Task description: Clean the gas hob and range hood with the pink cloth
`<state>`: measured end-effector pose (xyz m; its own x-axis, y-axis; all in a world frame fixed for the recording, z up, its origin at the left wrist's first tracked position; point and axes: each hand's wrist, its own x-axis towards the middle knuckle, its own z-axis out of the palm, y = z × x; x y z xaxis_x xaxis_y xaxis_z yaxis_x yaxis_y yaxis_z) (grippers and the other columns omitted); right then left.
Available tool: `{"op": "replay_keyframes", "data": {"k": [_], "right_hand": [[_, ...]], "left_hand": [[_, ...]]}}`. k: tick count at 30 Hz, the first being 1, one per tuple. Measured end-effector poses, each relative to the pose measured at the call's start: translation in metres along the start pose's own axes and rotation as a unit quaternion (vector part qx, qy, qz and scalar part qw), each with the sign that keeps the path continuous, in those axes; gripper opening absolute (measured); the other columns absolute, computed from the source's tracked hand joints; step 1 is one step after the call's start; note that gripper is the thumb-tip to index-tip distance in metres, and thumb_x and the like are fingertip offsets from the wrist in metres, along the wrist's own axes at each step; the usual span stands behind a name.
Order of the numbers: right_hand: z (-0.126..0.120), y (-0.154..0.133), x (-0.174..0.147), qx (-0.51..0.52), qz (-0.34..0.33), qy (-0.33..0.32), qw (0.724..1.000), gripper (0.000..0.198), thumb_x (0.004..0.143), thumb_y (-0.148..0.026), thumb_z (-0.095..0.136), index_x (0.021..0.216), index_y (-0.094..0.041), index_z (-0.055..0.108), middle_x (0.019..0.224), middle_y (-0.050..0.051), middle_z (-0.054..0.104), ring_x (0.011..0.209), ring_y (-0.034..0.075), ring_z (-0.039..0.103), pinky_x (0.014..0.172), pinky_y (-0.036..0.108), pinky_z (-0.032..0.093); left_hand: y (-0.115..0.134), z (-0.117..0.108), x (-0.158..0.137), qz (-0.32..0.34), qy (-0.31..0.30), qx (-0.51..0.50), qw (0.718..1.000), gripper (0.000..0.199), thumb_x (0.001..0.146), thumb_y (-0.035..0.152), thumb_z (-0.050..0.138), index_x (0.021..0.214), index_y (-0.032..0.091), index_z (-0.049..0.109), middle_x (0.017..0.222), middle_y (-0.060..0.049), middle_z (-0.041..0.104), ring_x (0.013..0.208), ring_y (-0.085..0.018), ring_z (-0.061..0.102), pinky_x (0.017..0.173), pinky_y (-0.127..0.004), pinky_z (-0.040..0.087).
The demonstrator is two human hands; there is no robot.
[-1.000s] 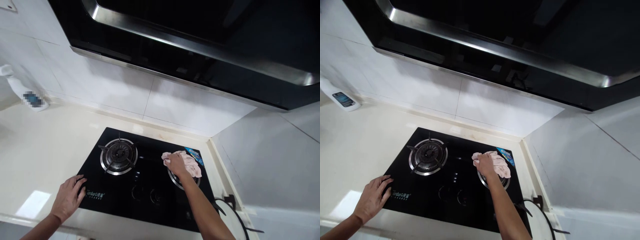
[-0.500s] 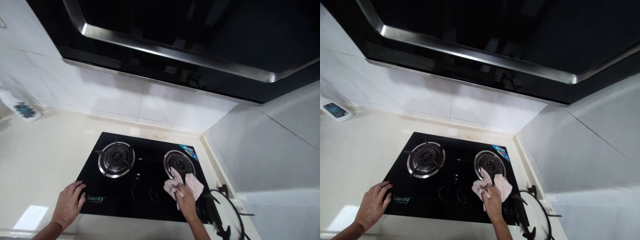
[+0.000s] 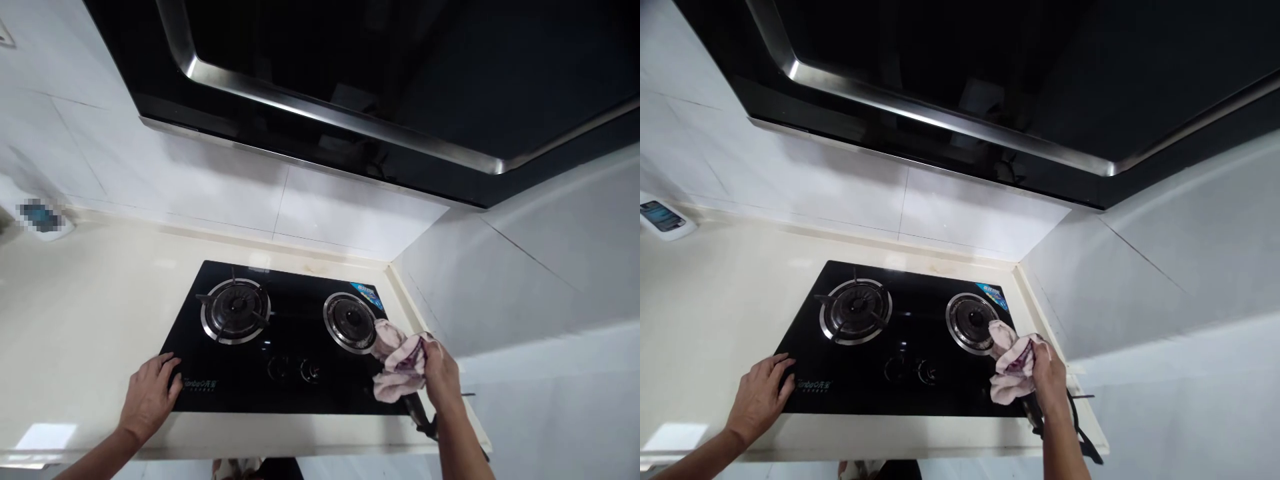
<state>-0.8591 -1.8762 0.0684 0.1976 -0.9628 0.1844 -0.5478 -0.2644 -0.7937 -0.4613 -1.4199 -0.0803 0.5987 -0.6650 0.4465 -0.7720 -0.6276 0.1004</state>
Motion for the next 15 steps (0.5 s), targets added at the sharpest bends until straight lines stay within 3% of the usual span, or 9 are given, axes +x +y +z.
{"op": "replay_keyframes", "data": {"k": [3, 5, 7, 10, 13, 15], "right_hand": [[-0.012, 0.004, 0.007, -0.058, -0.128, 0.018, 0.990, 0.056, 0.086, -0.065, 0.040, 0.097, -0.017, 0.067, 0.108, 0.013, 0.065, 0.104, 0.027, 0.059, 0.089, 0.039, 0.047], [-0.014, 0.008, 0.006, -0.113, -0.178, 0.021, 0.977, 0.060, 0.088, -0.064, 0.037, 0.103, -0.015, 0.069, 0.116, 0.017, 0.062, 0.110, 0.030, 0.057, 0.094, 0.043, 0.046], [-0.014, 0.009, 0.004, -0.164, -0.143, 0.009, 0.976, 0.061, 0.091, -0.061, 0.032, 0.106, -0.016, 0.070, 0.103, 0.017, 0.066, 0.098, 0.031, 0.061, 0.086, 0.044, 0.047], [-0.020, 0.007, 0.015, -0.210, -0.027, 0.042, 0.977, 0.060, 0.092, -0.060, 0.030, 0.105, -0.019, 0.073, 0.077, 0.014, 0.066, 0.076, 0.031, 0.061, 0.070, 0.043, 0.046], [-0.037, 0.002, 0.040, -0.104, 0.013, 0.110, 0.988, 0.055, 0.089, -0.059, 0.038, 0.101, -0.019, 0.074, 0.072, 0.013, 0.064, 0.073, 0.033, 0.062, 0.066, 0.045, 0.046], [-0.054, 0.000, 0.054, 0.018, -0.001, 0.148, 0.989, 0.061, 0.088, -0.059, 0.036, 0.116, -0.016, 0.069, 0.086, 0.015, 0.068, 0.083, 0.035, 0.065, 0.067, 0.048, 0.050]], "left_hand": [[0.002, -0.002, 0.001, -0.013, -0.010, -0.010, 1.000, 0.036, 0.093, 0.036, 0.042, 0.108, 0.017, 0.068, 0.119, -0.016, 0.067, 0.110, -0.033, 0.061, 0.085, -0.047, 0.050], [0.008, -0.004, 0.002, -0.036, -0.023, -0.015, 0.999, 0.036, 0.093, 0.036, 0.041, 0.109, 0.017, 0.068, 0.120, -0.015, 0.066, 0.110, -0.033, 0.060, 0.085, -0.047, 0.050], [0.018, -0.007, 0.002, -0.078, -0.040, -0.014, 0.996, 0.037, 0.093, 0.036, 0.041, 0.111, 0.018, 0.067, 0.124, -0.015, 0.065, 0.112, -0.033, 0.060, 0.085, -0.048, 0.050], [0.040, -0.009, 0.001, -0.134, -0.044, 0.008, 0.990, 0.038, 0.093, 0.036, 0.040, 0.115, 0.018, 0.065, 0.130, -0.016, 0.061, 0.120, -0.034, 0.056, 0.091, -0.051, 0.047], [0.054, -0.008, 0.001, -0.137, -0.028, 0.031, 0.990, 0.039, 0.093, 0.037, 0.041, 0.114, 0.015, 0.065, 0.131, -0.019, 0.060, 0.127, -0.036, 0.051, 0.099, -0.054, 0.043], [0.058, -0.008, 0.000, -0.135, -0.023, 0.037, 0.990, 0.040, 0.092, 0.038, 0.041, 0.114, 0.015, 0.065, 0.131, -0.019, 0.060, 0.130, -0.037, 0.049, 0.102, -0.054, 0.042]]}}
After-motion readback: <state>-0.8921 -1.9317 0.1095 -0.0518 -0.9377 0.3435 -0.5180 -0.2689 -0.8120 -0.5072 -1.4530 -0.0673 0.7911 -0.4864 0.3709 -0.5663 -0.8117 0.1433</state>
